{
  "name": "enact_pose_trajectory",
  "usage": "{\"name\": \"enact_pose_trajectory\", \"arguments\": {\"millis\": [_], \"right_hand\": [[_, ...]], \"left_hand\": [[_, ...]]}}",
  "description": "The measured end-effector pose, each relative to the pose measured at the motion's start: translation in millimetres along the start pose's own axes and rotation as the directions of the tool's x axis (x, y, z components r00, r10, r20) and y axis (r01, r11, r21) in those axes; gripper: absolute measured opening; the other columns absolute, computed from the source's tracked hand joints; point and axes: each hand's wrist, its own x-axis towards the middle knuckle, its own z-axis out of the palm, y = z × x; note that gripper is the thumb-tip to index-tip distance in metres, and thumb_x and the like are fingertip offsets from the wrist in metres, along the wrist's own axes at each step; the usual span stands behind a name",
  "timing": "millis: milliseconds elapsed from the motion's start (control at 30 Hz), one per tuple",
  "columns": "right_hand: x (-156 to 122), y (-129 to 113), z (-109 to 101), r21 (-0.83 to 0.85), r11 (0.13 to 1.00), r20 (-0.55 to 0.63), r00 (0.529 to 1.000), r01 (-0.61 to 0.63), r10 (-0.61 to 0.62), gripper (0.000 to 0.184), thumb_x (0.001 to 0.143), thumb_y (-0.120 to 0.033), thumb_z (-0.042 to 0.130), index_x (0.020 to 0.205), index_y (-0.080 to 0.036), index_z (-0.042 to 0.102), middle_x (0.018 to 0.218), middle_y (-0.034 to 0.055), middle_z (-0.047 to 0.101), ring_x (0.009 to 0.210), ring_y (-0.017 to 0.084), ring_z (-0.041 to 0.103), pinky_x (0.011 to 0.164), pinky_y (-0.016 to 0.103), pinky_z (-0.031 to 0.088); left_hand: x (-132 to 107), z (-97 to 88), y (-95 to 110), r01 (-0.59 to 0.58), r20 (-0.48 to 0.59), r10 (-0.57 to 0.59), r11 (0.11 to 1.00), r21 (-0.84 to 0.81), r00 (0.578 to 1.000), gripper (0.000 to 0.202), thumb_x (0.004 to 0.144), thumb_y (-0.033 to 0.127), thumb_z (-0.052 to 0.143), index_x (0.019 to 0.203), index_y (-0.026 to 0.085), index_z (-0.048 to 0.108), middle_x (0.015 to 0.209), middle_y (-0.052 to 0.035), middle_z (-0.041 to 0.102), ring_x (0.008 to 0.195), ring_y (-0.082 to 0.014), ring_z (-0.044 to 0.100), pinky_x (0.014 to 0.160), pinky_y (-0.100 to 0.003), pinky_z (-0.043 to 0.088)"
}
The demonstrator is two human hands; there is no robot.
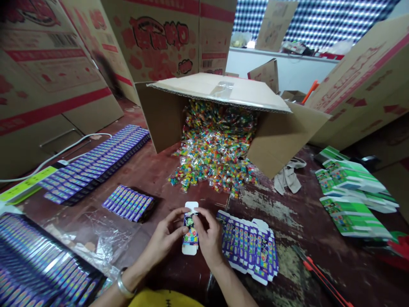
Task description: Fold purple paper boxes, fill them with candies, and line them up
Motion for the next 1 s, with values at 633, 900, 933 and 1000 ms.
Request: {"name": "enact_pose_trajectory", "arguments": {"millis": [633, 900, 933, 1000], "right_hand": [[25, -18, -4, 0.188, 0.975, 0.244, 0.967, -0.115, 0.067, 0.019, 0.077, -0.034, 0.069, 0.077, -0.019, 0.058, 0.079, 0.0011, 0.062, 0.074, 0.015, 0.058, 0.071, 0.027, 0.046], [43, -13, -10, 0.162, 0.933, 0.386, 0.891, -0.321, 0.239, 0.031, 0.072, -0.044, 0.071, 0.066, -0.016, 0.057, 0.06, -0.0029, 0.057, 0.056, 0.011, 0.05, 0.055, 0.023, 0.039], [43, -12, -10, 0.14, 0.94, 0.385, 0.891, -0.313, 0.239, 0.032, 0.072, -0.043, 0.071, 0.066, -0.016, 0.057, 0.059, -0.003, 0.057, 0.056, 0.011, 0.049, 0.055, 0.023, 0.039], [40, -14, -8, 0.059, 0.972, 0.334, 0.922, -0.229, 0.197, 0.031, 0.075, -0.042, 0.069, 0.064, -0.016, 0.056, 0.058, -0.0028, 0.055, 0.056, 0.012, 0.049, 0.056, 0.024, 0.039]], "left_hand": [[-10, -1.4, 0, -0.007, -0.139, 0.006, 1.0, -0.006, 0.99, 0.027, 0.081, 0.016, 0.061, 0.104, 0.021, 0.048, 0.101, -0.0042, 0.061, 0.092, -0.0175, 0.06, 0.081, -0.028, 0.048], [-11, -5.5, 3, -0.011, -0.057, 0.014, 0.999, 0.044, 0.998, 0.038, 0.08, 0.014, 0.059, 0.117, 0.02, 0.049, 0.112, -0.0089, 0.062, 0.099, -0.0219, 0.061, 0.086, -0.033, 0.049], [-12, -5.6, 3, -0.009, -0.054, 0.011, 0.999, 0.042, 0.998, 0.041, 0.081, 0.013, 0.059, 0.12, 0.02, 0.049, 0.113, -0.009, 0.062, 0.1, -0.0221, 0.061, 0.086, -0.033, 0.048], [-12, -6.3, 4, -0.002, -0.068, 0.005, 0.999, 0.052, 0.998, 0.046, 0.08, 0.013, 0.059, 0.124, 0.02, 0.049, 0.113, -0.0084, 0.062, 0.101, -0.0223, 0.06, 0.087, -0.032, 0.048]]}}
